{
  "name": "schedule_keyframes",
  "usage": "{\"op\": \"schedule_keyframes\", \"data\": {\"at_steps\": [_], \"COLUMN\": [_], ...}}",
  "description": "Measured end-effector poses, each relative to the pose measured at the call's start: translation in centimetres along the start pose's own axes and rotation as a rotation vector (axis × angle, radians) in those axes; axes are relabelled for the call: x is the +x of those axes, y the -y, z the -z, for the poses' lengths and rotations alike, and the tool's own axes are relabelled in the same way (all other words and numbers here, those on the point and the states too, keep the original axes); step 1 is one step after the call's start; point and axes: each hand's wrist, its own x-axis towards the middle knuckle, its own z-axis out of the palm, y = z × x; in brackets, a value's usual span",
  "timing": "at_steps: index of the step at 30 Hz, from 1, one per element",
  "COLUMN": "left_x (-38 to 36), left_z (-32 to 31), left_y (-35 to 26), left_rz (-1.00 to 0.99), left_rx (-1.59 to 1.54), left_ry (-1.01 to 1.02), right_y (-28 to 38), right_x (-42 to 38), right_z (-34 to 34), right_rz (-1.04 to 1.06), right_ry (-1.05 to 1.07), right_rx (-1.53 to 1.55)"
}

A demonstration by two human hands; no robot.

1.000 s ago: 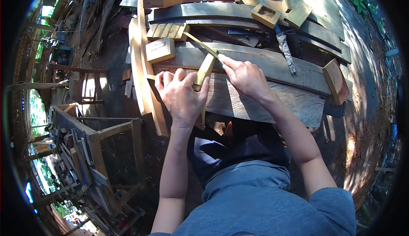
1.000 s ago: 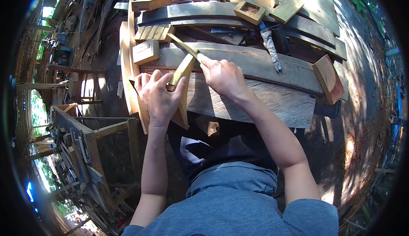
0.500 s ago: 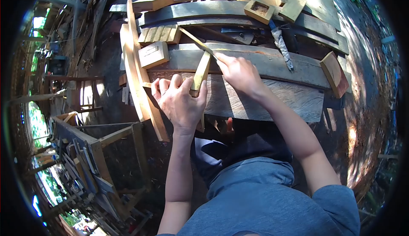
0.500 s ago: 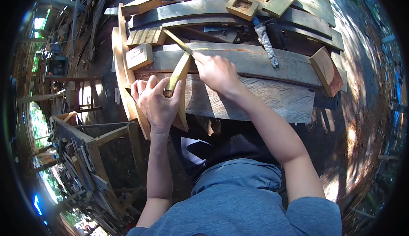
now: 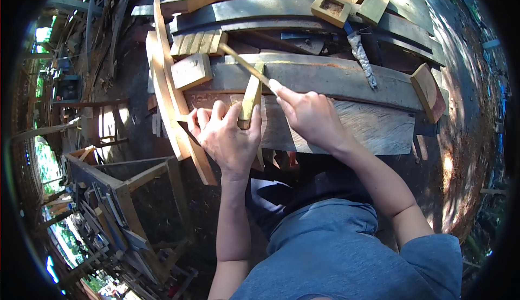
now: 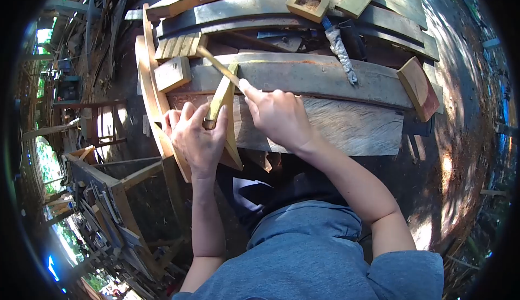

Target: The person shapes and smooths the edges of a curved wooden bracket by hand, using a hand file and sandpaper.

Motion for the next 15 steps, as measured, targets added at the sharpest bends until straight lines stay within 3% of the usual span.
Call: {"op": "schedule_keyframes", "data": {"at_steps": [9, 15], "left_x": [0.0, -0.1], "left_z": [0.3, -0.3], "left_y": [1.0, -2.7], "left_rz": [0.048, -0.005], "left_rx": [-0.124, -0.056], "left_ry": [0.061, 0.037], "right_y": [-1.1, -2.4], "right_x": [-0.3, -0.1], "right_z": [0.2, 1.2], "right_rz": [0.108, -0.113], "right_ry": [-0.106, -0.018], "right_rx": [0.294, 0.076]}}
